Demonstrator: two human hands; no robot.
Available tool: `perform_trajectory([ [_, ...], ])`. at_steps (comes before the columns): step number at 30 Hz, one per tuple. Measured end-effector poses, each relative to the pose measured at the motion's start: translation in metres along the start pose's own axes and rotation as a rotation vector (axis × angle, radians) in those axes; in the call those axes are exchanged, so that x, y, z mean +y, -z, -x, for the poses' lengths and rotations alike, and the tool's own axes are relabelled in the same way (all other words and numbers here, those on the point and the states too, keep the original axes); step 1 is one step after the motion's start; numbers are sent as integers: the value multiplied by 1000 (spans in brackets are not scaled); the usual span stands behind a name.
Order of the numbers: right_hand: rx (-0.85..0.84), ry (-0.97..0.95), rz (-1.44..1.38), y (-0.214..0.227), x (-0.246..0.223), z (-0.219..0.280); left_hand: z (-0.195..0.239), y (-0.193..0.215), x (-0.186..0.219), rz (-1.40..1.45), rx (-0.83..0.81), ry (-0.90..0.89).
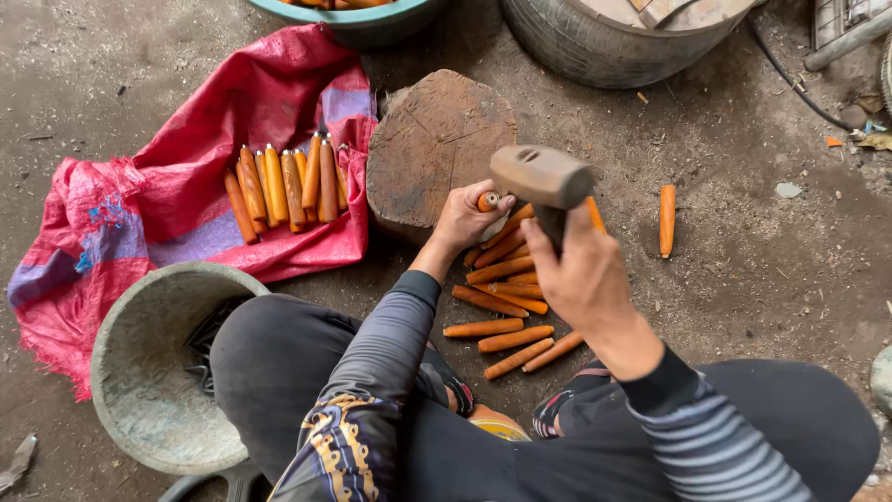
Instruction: The person sits on the ground and repeatedly hammers nails into small orange cylindrical objects using a hammer and a wooden stump as an anvil. Finished items are placed on a red sack nearby.
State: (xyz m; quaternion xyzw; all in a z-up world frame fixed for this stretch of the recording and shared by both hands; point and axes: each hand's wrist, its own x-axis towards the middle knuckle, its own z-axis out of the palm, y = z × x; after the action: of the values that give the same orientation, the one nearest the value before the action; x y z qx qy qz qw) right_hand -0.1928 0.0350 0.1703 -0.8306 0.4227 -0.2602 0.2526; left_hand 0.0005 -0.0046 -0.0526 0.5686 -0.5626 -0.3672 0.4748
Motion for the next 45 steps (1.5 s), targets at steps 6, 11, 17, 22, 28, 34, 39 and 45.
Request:
perform_trajectory([
  [6, -215, -202, 121, -33, 22, -13, 2, 2, 10, 262, -9, -130],
  [11, -37, -52, -61, 7, 7, -4, 7, 1, 9, 55, 55, -22],
  [17, -58, -148, -46, -1, 0, -4, 4, 0, 11, 89, 49, -60],
  [22, -244, -284, 53, -28, 24, -18, 5, 5, 20, 284, -2, -192],
  [28, -15, -163, -35, 15, 1, 0, 15, -2, 6, -116, 54, 1],
  [34, -247, -246, 242, -16, 2, -10, 10, -3, -2, 130, -4, -82],
  [39, -208, -231, 128, -27, 24, -12, 7, -3, 1, 219, -2, -166],
  [45, -11, -97, -70, 6, 0, 4, 6, -4, -2, -108, -1, 61],
])
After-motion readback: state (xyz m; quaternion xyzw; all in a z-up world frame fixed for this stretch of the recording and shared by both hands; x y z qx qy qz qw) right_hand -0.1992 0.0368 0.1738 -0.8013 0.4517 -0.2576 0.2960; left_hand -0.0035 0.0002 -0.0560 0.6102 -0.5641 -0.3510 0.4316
